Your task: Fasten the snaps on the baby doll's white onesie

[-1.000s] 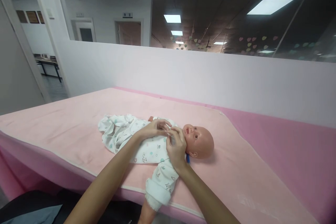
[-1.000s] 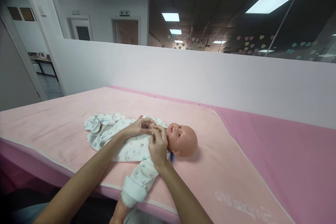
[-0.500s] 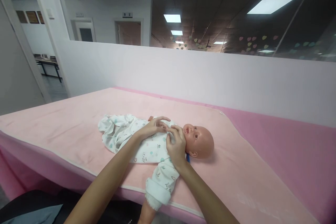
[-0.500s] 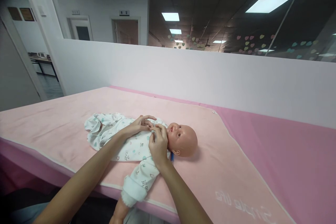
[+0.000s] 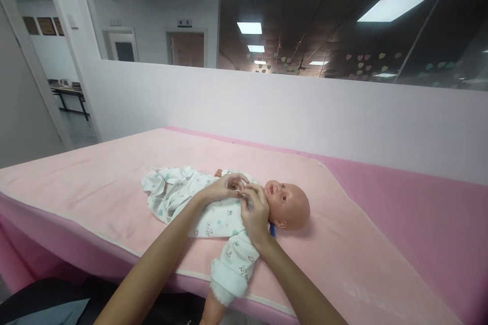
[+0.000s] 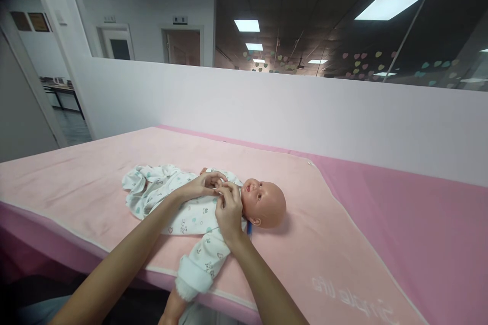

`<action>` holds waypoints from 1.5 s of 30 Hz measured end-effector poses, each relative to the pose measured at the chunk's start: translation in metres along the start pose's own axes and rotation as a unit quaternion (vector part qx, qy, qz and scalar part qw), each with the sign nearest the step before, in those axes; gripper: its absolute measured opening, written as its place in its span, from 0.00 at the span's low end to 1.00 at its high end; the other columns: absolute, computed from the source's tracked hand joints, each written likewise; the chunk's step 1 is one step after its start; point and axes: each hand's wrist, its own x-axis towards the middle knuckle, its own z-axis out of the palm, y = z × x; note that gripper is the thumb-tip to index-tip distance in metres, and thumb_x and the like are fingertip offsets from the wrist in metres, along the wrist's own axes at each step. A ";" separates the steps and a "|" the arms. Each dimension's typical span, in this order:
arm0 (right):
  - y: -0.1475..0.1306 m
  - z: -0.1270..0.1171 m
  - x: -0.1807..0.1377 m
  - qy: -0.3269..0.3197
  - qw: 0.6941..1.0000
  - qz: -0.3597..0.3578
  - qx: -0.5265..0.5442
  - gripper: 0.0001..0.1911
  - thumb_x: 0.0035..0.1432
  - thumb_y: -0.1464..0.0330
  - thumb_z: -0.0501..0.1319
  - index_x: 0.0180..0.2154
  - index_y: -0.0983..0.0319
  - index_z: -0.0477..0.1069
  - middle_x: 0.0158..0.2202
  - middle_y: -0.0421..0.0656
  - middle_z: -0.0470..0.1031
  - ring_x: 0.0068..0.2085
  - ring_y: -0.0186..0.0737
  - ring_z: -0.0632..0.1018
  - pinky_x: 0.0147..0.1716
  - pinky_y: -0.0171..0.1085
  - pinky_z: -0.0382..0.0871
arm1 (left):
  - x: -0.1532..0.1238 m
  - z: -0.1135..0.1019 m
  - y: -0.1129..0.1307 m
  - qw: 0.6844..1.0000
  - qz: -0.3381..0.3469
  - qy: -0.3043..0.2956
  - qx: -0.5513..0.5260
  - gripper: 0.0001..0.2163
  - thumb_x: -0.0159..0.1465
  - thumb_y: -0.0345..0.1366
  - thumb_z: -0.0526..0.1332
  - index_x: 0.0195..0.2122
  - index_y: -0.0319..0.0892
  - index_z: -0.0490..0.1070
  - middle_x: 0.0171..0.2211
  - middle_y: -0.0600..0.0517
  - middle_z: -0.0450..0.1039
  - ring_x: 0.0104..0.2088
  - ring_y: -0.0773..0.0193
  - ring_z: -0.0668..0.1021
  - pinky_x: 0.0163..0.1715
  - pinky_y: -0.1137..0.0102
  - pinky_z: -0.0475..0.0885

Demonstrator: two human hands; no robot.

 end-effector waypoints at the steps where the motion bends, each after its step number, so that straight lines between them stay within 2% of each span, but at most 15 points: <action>1: 0.000 0.000 0.000 0.001 1.000 -0.002 0.002 0.14 0.49 0.81 0.50 0.32 0.59 0.69 0.38 0.43 0.67 0.41 0.36 0.70 0.40 0.37 0.69 | 0.000 0.000 0.000 1.000 0.001 0.001 0.002 0.20 0.49 0.31 0.66 0.44 0.40 0.65 0.28 0.53 0.69 0.32 0.69 0.71 0.37 0.73 0.65; 6: 0.002 0.001 0.000 0.001 1.000 -0.004 -0.006 0.14 0.49 0.81 0.51 0.33 0.59 0.69 0.39 0.43 0.67 0.42 0.37 0.70 0.40 0.37 0.69 | -0.001 0.003 0.001 1.000 0.006 0.024 0.002 0.16 0.49 0.30 0.65 0.39 0.39 0.65 0.28 0.54 0.68 0.33 0.70 0.71 0.39 0.73 0.65; 12: 0.001 0.001 0.001 -0.009 1.000 0.005 -0.026 0.13 0.51 0.79 0.51 0.34 0.60 0.69 0.40 0.44 0.66 0.44 0.38 0.69 0.44 0.39 0.67 | 0.003 0.003 -0.002 0.998 -0.003 0.054 -0.020 0.12 0.48 0.28 0.65 0.34 0.37 0.65 0.28 0.54 0.68 0.30 0.71 0.71 0.33 0.75 0.65; 19: 0.000 0.000 0.001 -0.018 0.999 0.016 -0.025 0.12 0.52 0.78 0.51 0.35 0.60 0.68 0.41 0.45 0.65 0.44 0.38 0.69 0.45 0.40 0.66 | 0.004 0.001 -0.002 0.998 -0.016 0.049 -0.030 0.12 0.48 0.26 0.63 0.35 0.38 0.66 0.28 0.54 0.69 0.30 0.71 0.72 0.35 0.74 0.65; 27: -0.003 -0.001 0.004 -0.019 0.999 0.033 -0.002 0.14 0.47 0.81 0.51 0.32 0.61 0.68 0.41 0.44 0.65 0.44 0.38 0.68 0.44 0.39 0.66 | 0.004 0.001 -0.001 0.998 -0.025 0.063 -0.019 0.13 0.48 0.26 0.62 0.36 0.37 0.69 0.28 0.53 0.70 0.32 0.69 0.73 0.36 0.73 0.65; 35: -0.002 -0.001 0.002 -0.039 0.998 0.044 -0.007 0.13 0.51 0.79 0.50 0.34 0.60 0.68 0.42 0.45 0.64 0.45 0.38 0.67 0.46 0.39 0.65 | 0.002 0.003 0.003 0.998 -0.026 0.056 -0.014 0.12 0.49 0.27 0.62 0.36 0.38 0.70 0.29 0.54 0.71 0.33 0.69 0.72 0.39 0.73 0.65; 45: -0.002 -0.001 0.001 -0.049 0.998 0.047 -0.016 0.14 0.54 0.78 0.48 0.37 0.60 0.69 0.44 0.46 0.62 0.47 0.39 0.66 0.47 0.42 0.65 | 0.001 0.003 0.002 0.999 -0.018 0.048 0.015 0.15 0.51 0.30 0.62 0.42 0.38 0.69 0.29 0.52 0.70 0.34 0.67 0.72 0.38 0.72 0.66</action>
